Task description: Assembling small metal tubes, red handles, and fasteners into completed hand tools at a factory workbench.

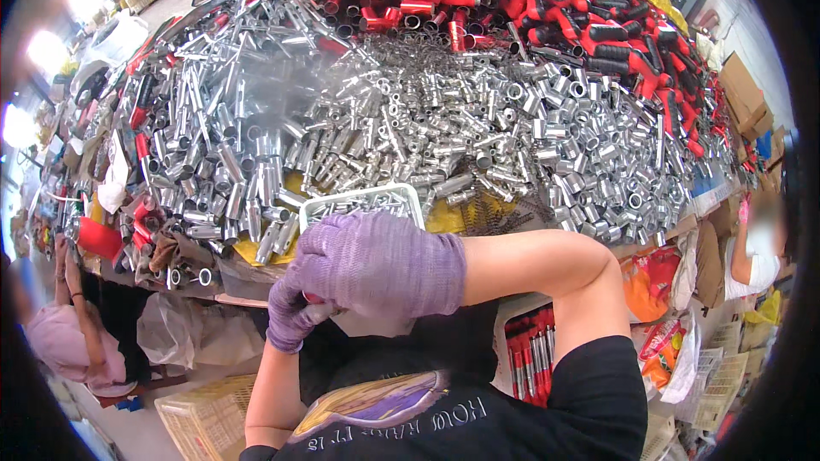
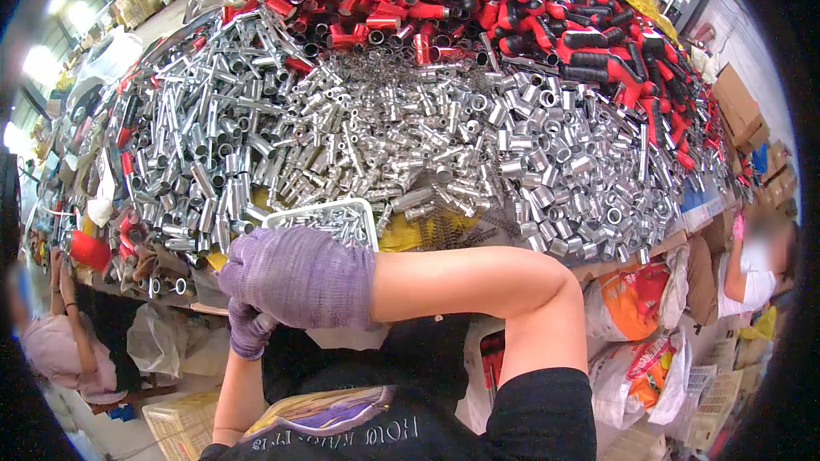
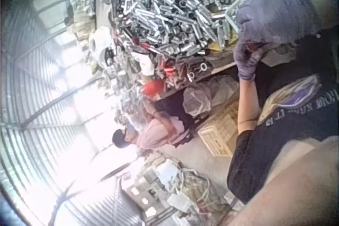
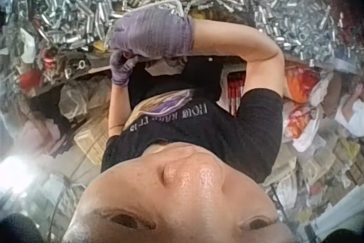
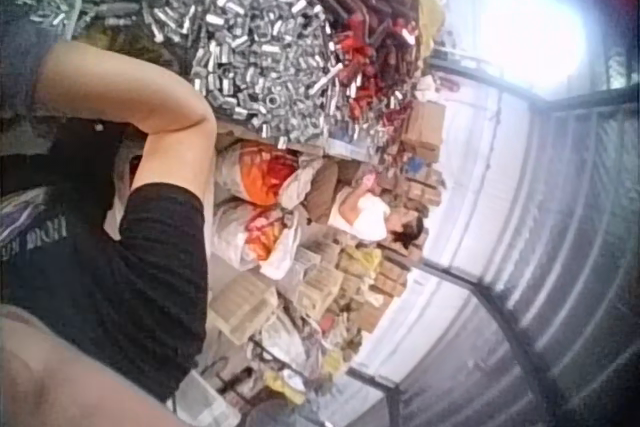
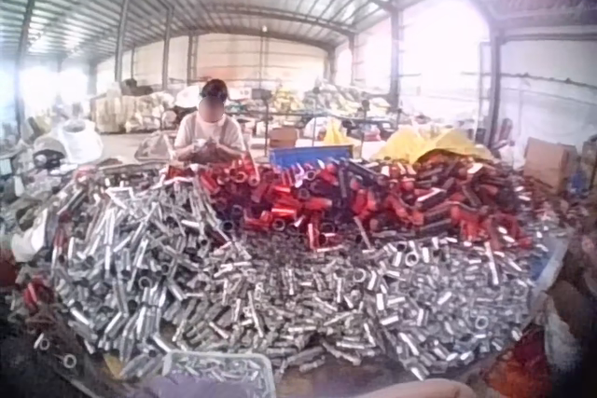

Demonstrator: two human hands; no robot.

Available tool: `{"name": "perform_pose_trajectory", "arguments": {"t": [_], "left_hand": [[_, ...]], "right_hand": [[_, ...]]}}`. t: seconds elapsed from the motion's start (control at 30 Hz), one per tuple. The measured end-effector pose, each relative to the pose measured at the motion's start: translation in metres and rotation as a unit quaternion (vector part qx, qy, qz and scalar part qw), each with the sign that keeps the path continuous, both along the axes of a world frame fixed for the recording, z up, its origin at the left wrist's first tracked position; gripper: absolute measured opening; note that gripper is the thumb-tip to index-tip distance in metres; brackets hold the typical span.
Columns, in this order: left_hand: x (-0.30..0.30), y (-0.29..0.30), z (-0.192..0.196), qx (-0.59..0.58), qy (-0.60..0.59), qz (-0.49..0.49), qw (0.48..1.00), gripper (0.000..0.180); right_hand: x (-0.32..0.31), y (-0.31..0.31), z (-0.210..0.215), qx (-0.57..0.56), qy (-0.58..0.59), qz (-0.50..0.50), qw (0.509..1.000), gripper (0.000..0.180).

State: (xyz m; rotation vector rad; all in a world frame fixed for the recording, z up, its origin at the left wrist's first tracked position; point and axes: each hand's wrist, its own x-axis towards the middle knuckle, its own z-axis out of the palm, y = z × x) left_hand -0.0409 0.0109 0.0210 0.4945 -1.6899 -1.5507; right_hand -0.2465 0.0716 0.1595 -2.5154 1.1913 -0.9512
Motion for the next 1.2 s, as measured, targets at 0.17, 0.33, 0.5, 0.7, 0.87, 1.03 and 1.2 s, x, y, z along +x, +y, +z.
{"name": "perform_pose_trajectory", "arguments": {"t": [0.17,0.33,0.5,0.7,0.87,1.03,1.2], "left_hand": [[0.014,-0.009,-0.001,0.047,-0.045,-0.055,0.996,0.047],[0.013,-0.01,-0.009,0.039,-0.011,-0.03,0.999,0.049],[0.012,-0.008,-0.011,0.062,0.064,-0.031,0.996,0.052],[0.025,-0.015,-0.014,0.108,-0.005,-0.078,0.991,0.055],[0.012,-0.017,-0.013,0.037,0.015,-0.066,0.997,0.052],[0.022,-0.01,-0.025,0.079,0.025,-0.015,0.996,0.045],[0.017,-0.003,-0.037,0.121,0.09,0.08,0.985,0.03]], "right_hand": [[0.001,-0.001,-0.008,0.055,-0.082,-0.02,0.995,0.024],[0.004,0.0,-0.007,-0.021,-0.023,-0.07,0.997,0.021],[0.006,0.002,0.005,0.074,0.03,-0.023,0.997,0.023],[-0.002,-0.019,0.029,0.292,0.111,-0.007,0.95,0.025],[0.0,-0.021,0.011,0.226,0.099,-0.004,0.969,0.033],[-0.119,-0.073,0.012,0.026,0.079,-0.164,0.983,0.031],[-0.318,-0.084,0.009,0.132,0.193,-0.7,0.675,0.05]]}}
